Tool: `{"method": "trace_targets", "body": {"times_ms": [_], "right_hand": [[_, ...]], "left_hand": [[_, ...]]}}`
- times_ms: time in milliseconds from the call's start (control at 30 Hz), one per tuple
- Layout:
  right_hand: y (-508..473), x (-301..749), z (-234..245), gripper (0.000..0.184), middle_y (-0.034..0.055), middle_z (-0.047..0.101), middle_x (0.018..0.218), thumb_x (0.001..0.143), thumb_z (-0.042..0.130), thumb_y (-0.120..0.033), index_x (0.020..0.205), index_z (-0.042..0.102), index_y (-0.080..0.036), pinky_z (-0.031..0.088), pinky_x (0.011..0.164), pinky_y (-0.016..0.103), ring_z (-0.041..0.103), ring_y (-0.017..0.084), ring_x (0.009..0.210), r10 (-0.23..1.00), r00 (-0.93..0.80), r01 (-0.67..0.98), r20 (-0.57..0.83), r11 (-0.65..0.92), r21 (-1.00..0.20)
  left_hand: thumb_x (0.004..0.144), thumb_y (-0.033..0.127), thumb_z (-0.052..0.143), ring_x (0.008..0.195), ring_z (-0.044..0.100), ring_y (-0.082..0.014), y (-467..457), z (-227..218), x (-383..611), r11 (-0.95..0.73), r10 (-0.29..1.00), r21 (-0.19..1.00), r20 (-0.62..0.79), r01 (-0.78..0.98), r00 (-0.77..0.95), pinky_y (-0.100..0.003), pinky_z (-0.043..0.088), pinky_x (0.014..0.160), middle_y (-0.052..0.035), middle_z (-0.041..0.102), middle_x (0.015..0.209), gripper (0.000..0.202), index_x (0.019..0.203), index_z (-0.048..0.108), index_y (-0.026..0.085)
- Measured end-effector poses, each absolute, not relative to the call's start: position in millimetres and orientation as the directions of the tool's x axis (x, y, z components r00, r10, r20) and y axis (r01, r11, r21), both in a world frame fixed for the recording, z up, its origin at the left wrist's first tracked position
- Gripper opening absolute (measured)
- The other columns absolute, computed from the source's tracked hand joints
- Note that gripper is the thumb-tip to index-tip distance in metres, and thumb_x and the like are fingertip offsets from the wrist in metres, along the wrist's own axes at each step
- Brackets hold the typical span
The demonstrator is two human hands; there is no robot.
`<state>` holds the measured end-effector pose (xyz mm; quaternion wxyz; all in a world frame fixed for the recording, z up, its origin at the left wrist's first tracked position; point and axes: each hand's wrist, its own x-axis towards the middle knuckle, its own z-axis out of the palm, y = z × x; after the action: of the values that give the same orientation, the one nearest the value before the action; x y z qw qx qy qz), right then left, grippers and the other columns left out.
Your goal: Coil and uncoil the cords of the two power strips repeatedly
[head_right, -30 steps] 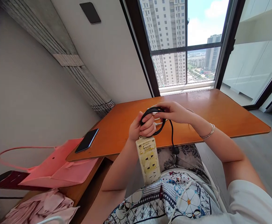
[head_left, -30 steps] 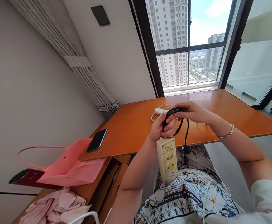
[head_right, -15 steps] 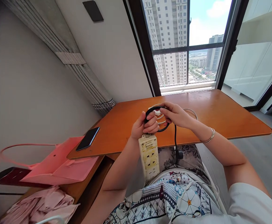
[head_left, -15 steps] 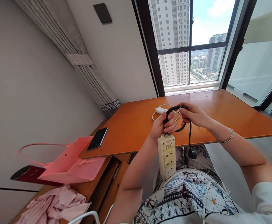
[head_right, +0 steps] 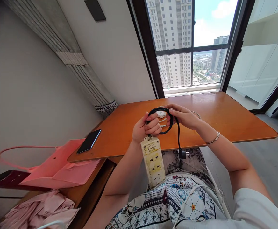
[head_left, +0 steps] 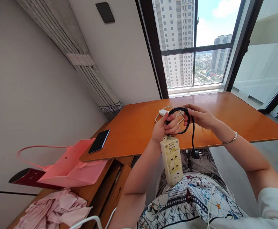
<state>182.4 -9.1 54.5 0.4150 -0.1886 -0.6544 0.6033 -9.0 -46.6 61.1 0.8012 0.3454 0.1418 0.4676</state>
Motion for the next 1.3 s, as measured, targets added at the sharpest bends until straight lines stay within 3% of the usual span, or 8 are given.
{"method": "trace_targets", "body": {"times_ms": [233,333,433,633,900,1067,1167,1300], "right_hand": [[-18.5,173.9,34.8,0.041,0.0051,0.067,0.092,0.092,0.063,-0.043,0.125,0.059,-0.018,0.055,0.065,0.029,0.065,0.014,0.070,0.783,-0.298,0.097,0.546,0.594,-0.799],[-24.9,171.8,39.3,0.029,0.0050,0.067,0.085,0.097,0.055,-0.038,0.114,0.065,-0.016,0.054,0.065,0.029,0.064,0.013,0.067,0.737,-0.306,0.249,0.602,0.673,-0.697],[-23.7,174.1,43.5,0.032,0.0026,0.066,0.078,0.100,0.048,-0.038,0.112,0.066,-0.014,0.056,0.066,0.029,0.064,0.013,0.066,0.712,-0.401,0.148,0.577,0.671,-0.726],[-13.9,181.6,44.4,0.040,0.0006,0.065,0.075,0.095,0.060,-0.045,0.118,0.065,-0.013,0.059,0.066,0.030,0.067,0.014,0.070,0.725,-0.516,-0.061,0.456,0.500,-0.864],[-8.4,185.9,28.7,0.054,0.0060,0.072,0.092,0.087,0.068,-0.054,0.124,0.064,-0.015,0.058,0.071,0.032,0.069,0.015,0.075,0.744,-0.526,-0.116,0.412,0.417,-0.901],[-16.8,189.3,0.1,0.050,0.0007,0.064,0.074,0.091,0.061,-0.057,0.118,0.062,-0.015,0.055,0.075,0.032,0.068,0.016,0.075,0.743,-0.581,-0.079,0.333,0.356,-0.931],[-15.5,189.7,-7.3,0.043,-0.0052,0.050,0.064,0.091,0.060,-0.056,0.108,0.061,-0.017,0.051,0.063,0.028,0.059,0.012,0.061,0.823,-0.440,-0.119,0.358,0.342,-0.932],[-7.3,184.1,-3.4,0.043,-0.0096,0.031,0.059,0.087,0.061,-0.057,0.103,0.063,-0.017,0.027,0.044,0.021,0.032,0.006,0.047,0.907,-0.240,-0.142,0.346,0.320,-0.937]], "left_hand": [[0.107,0.039,0.022,0.032,0.007,-0.0047,-51.2,67.0,-4.6,0.292,0.856,0.703,0.112,-0.649,0.505,-0.017,0.021,0.036,0.0090,0.019,0.045,0.048,0.063,0.031,0.020],[0.107,0.038,0.019,0.032,0.008,-0.0048,-53.1,67.0,-3.2,0.300,0.851,0.707,0.105,-0.640,0.515,-0.017,0.022,0.036,0.0096,0.017,0.045,0.049,0.063,0.032,0.020],[0.107,0.041,0.024,0.032,0.008,-0.0047,-53.2,66.2,-4.3,0.302,0.866,0.693,0.087,-0.654,0.492,-0.017,0.023,0.037,0.0111,0.013,0.046,0.048,0.065,0.034,0.020],[0.106,0.044,0.024,0.031,0.008,-0.0048,-47.8,61.3,-8.2,0.323,0.864,0.694,0.061,-0.643,0.500,-0.017,0.023,0.036,0.0113,0.012,0.046,0.049,0.066,0.037,0.020],[0.107,0.042,0.023,0.031,0.005,-0.0041,-51.2,66.9,-4.6,0.299,0.891,0.654,0.069,-0.695,0.448,-0.016,0.017,0.035,0.0118,0.009,0.044,0.049,0.064,0.030,0.020],[0.106,0.044,0.030,0.032,0.007,-0.0037,-51.4,76.2,-10.7,0.222,0.933,0.615,0.092,-0.757,0.348,-0.015,0.019,0.036,0.0112,0.014,0.046,0.046,0.066,0.032,0.020],[0.106,0.047,0.028,0.031,0.006,-0.0036,-50.0,73.0,-13.7,0.234,0.924,0.634,0.091,-0.737,0.372,-0.015,0.017,0.035,0.0113,0.014,0.046,0.048,0.067,0.032,0.020],[0.104,0.053,0.028,0.030,0.004,-0.0035,-51.5,64.9,-12.1,0.241,0.898,0.676,0.117,-0.696,0.425,-0.015,0.016,0.034,0.0122,0.012,0.044,0.050,0.066,0.032,0.021]]}}
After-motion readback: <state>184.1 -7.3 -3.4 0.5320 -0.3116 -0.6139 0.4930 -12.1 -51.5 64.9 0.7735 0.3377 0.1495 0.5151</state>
